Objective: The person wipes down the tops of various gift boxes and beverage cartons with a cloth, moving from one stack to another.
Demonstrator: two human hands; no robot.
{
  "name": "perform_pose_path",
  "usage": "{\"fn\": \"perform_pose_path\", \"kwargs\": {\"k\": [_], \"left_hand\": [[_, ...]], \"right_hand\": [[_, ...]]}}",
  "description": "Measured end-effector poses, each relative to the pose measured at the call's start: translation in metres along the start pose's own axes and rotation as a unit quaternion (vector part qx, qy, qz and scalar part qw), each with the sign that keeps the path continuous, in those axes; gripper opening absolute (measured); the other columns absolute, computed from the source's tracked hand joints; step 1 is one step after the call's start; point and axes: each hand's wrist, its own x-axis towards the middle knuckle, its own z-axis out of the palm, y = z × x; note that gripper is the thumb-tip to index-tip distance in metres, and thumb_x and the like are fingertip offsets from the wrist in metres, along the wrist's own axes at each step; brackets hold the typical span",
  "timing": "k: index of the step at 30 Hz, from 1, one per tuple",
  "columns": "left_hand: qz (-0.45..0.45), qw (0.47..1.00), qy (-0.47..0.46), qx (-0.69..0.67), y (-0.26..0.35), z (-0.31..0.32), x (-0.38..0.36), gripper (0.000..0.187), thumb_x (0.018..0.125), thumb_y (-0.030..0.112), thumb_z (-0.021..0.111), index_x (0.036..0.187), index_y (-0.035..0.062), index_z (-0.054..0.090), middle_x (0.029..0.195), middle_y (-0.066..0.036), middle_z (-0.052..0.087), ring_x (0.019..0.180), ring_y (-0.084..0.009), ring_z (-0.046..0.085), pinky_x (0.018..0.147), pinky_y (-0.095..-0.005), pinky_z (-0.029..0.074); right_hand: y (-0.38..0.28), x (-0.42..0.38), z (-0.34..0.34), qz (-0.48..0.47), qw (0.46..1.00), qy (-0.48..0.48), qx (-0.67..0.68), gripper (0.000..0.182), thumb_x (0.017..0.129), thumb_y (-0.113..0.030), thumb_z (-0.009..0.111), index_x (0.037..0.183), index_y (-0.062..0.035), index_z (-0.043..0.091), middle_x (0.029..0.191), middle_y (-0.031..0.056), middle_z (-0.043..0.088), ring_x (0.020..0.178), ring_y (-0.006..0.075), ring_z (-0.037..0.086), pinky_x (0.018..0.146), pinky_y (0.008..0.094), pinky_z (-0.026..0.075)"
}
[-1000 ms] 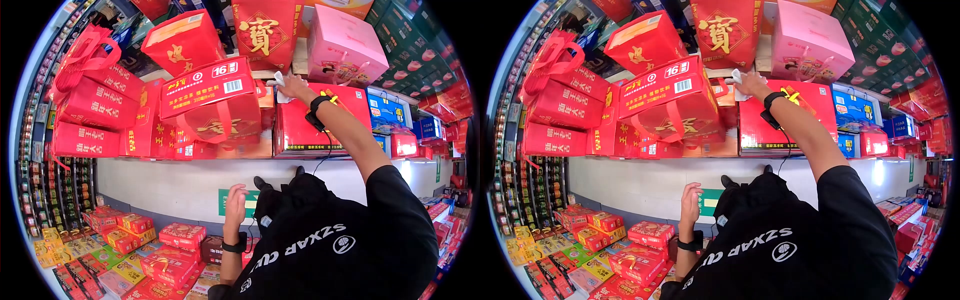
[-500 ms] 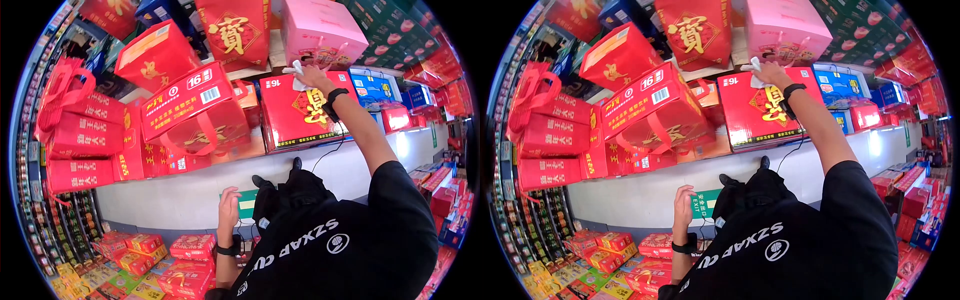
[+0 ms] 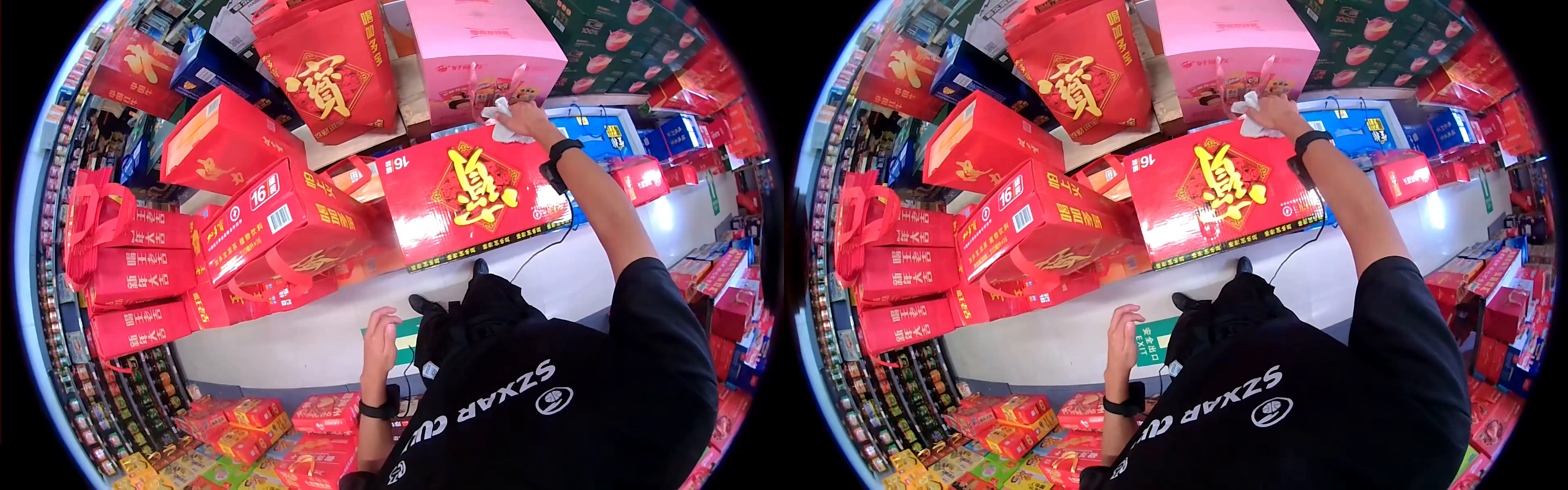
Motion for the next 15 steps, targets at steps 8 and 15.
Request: {"fn": "perform_pose_path", "kwargs": {"k": [8, 15], "left_hand": [[-0.024, 0.999, 0.035, -0.006, 0.010, 0.019, 0.002, 0.034, 0.108, 0.022, 0.043, 0.100, -0.0011, 0.066, 0.120, -0.020, 0.062, 0.109, -0.0368, 0.062, 0.097, -0.0416, 0.048], [-0.057, 0.996, 0.066, -0.022, -0.010, -0.007, -0.036, 0.036, 0.109, 0.022, 0.041, 0.098, -0.0023, 0.066, 0.119, -0.020, 0.062, 0.112, -0.0354, 0.060, 0.101, -0.0412, 0.046]], "right_hand": [[-0.093, 0.001, 0.007, -0.145, 0.989, 0.010, -0.002, 0.071, 0.097, -0.064, 0.046, 0.106, 0.0007, 0.075, 0.107, 0.0259, 0.074, 0.104, 0.0443, 0.071, 0.096, 0.0513, 0.054], [-0.215, 0.007, 0.002, -0.191, 0.978, -0.079, 0.030, 0.078, 0.097, -0.069, 0.043, 0.120, -0.0001, 0.072, 0.122, 0.0266, 0.070, 0.113, 0.0446, 0.068, 0.101, 0.0501, 0.051]]}}
